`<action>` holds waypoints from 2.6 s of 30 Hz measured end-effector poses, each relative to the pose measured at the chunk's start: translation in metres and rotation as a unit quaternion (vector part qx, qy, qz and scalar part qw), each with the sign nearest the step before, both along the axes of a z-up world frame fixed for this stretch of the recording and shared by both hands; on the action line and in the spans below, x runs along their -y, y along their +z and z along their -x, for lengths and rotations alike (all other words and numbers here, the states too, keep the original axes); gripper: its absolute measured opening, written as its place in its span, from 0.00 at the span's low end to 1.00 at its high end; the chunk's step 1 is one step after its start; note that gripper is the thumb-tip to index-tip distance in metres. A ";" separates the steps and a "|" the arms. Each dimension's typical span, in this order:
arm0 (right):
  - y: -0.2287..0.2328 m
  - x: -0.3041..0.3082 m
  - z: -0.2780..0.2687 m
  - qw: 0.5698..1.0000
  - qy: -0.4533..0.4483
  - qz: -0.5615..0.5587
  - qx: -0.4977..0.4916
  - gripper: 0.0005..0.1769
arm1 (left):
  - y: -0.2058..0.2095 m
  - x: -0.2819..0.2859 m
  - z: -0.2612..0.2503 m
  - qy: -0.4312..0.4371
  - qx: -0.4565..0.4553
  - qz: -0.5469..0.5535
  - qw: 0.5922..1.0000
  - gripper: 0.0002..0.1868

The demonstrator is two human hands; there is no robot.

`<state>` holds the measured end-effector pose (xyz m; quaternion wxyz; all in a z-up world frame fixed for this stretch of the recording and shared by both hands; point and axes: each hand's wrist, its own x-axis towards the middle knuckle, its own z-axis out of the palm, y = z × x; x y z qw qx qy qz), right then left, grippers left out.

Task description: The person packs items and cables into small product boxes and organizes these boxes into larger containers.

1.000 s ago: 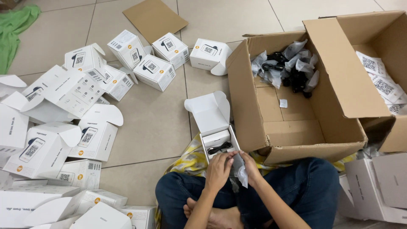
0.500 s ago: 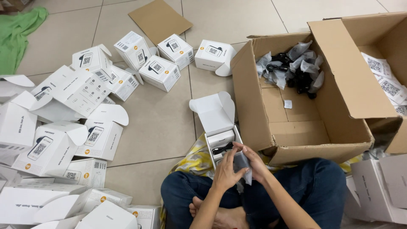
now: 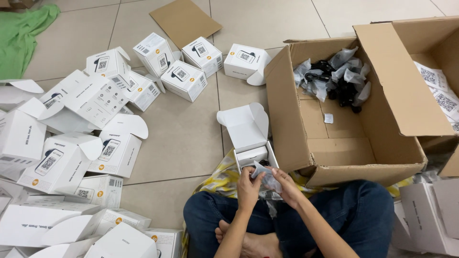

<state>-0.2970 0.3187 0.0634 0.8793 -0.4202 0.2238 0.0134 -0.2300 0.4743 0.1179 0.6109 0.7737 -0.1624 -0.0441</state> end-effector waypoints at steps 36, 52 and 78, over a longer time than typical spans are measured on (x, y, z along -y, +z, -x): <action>-0.040 0.015 -0.001 0.998 -0.068 -0.006 -0.017 0.12 | -0.032 0.000 0.001 0.020 0.042 -0.031 0.998 0.17; 0.011 0.003 -0.014 0.996 -0.047 -0.071 0.037 0.26 | -0.018 0.001 0.014 -0.113 0.277 -0.117 0.947 0.25; -0.017 0.012 -0.012 0.708 0.103 0.696 0.064 0.29 | -0.035 0.001 -0.005 -0.005 0.119 -0.186 0.975 0.31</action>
